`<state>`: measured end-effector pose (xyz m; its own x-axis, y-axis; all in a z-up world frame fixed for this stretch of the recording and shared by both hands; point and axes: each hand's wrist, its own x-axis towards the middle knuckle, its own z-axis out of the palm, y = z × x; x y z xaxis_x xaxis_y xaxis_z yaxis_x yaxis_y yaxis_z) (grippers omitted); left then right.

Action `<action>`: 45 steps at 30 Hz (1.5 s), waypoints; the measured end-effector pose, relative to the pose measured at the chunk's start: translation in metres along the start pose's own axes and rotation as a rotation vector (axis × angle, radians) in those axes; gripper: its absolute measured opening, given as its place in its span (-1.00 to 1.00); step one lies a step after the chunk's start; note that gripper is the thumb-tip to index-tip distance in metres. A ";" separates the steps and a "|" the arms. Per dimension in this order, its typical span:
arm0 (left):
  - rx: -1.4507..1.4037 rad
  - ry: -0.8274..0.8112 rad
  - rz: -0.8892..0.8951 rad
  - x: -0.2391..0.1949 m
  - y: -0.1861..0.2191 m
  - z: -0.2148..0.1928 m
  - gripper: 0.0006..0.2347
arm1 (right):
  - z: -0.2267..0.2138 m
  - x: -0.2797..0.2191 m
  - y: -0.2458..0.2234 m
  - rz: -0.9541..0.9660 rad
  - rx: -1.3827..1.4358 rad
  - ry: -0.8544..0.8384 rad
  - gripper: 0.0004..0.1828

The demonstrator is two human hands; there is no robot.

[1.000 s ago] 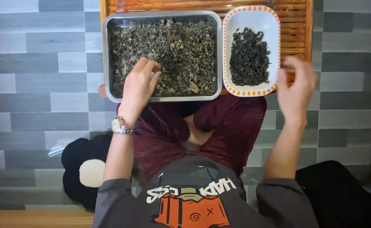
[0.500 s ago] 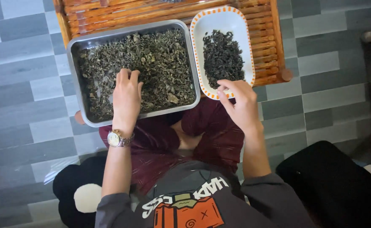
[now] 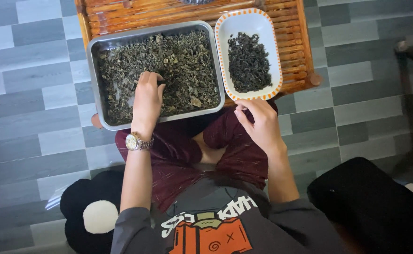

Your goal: The person sits cross-legged on the floor and sorts dried leaves by hand from a metal tray into a small white dish. They repeatedly pick small amounts of leaves, separate them, and place the selected pieces into the dish.

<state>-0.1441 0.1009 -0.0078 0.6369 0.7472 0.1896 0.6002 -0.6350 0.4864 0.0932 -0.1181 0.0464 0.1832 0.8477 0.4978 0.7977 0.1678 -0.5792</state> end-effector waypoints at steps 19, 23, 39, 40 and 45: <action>-0.603 0.265 -0.113 -0.031 0.011 -0.005 -0.90 | 0.028 -0.001 -0.013 -0.073 0.061 -0.064 -0.84; -0.987 0.261 -0.133 -0.025 0.005 0.019 -0.86 | 0.052 0.013 -0.002 -0.037 0.185 -0.056 -0.81; -0.437 0.371 0.036 -0.009 0.069 0.016 -0.79 | 0.147 0.075 -0.001 0.629 1.788 -0.022 -0.37; -0.442 0.376 0.026 -0.008 0.068 0.018 -0.77 | 0.149 0.075 0.002 0.632 1.803 -0.012 -0.35; -0.452 0.367 0.005 -0.004 0.073 0.017 -0.79 | 0.144 0.076 0.004 0.645 1.837 0.015 -0.34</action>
<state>-0.0946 0.0486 0.0124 0.3817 0.8147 0.4366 0.2798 -0.5521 0.7855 0.0275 0.0194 -0.0114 0.1678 0.9853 -0.0323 -0.8535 0.1289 -0.5048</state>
